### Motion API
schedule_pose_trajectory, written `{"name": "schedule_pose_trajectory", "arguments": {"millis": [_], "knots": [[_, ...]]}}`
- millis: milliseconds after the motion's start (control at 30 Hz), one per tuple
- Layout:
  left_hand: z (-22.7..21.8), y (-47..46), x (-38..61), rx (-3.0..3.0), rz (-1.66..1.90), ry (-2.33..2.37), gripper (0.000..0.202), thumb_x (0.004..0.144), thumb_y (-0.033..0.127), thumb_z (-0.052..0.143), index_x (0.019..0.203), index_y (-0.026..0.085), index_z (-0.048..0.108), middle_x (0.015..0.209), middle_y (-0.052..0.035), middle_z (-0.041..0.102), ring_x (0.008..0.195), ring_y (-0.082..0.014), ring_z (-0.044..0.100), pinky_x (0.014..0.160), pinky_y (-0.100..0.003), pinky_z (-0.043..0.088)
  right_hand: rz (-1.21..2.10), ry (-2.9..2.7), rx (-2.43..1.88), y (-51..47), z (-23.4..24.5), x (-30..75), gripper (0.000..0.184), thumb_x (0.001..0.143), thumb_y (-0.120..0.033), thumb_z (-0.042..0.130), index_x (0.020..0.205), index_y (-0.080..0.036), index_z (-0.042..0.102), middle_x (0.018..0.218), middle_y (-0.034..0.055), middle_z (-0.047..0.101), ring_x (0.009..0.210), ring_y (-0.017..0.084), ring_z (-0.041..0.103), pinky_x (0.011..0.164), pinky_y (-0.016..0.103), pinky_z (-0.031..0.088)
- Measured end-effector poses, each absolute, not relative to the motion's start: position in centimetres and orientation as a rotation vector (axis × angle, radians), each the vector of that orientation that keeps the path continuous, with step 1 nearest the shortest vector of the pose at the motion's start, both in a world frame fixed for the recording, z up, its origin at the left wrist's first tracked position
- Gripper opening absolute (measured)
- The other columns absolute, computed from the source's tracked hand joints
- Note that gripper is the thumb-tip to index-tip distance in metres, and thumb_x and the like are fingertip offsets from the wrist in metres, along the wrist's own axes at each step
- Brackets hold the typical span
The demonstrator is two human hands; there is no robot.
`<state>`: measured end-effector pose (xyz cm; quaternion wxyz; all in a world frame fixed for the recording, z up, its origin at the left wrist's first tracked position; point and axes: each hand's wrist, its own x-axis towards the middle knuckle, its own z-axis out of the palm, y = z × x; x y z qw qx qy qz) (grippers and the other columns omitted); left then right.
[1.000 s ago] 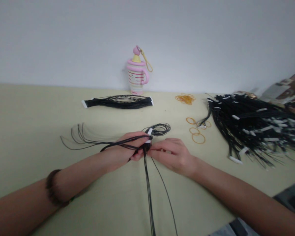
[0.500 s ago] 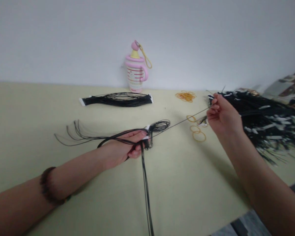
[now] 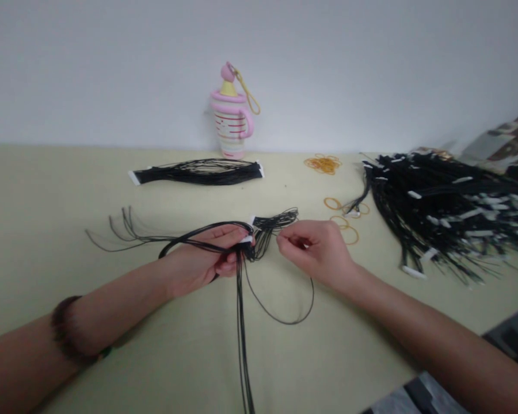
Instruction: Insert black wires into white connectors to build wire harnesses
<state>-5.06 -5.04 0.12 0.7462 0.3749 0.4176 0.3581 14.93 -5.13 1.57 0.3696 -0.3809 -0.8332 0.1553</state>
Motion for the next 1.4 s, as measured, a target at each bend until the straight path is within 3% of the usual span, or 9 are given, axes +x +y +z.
{"name": "schedule_pose_trajectory", "arguments": {"millis": [1400], "knots": [[0.25,-5.75,-4.61,0.932,0.857,1.007,0.017,0.068,0.027,0.064,0.079,0.014,0.06,0.062,0.002,0.047,0.044,-0.0014,0.036,0.036,-0.011,0.025,0.401,-2.142,-0.825,-5.5,1.52,14.65,0.017,0.078,-0.014,0.047,0.064,-0.013,0.057,0.057,-0.0015,0.051,0.053,0.007,0.044,0.052,0.019,0.034]]}}
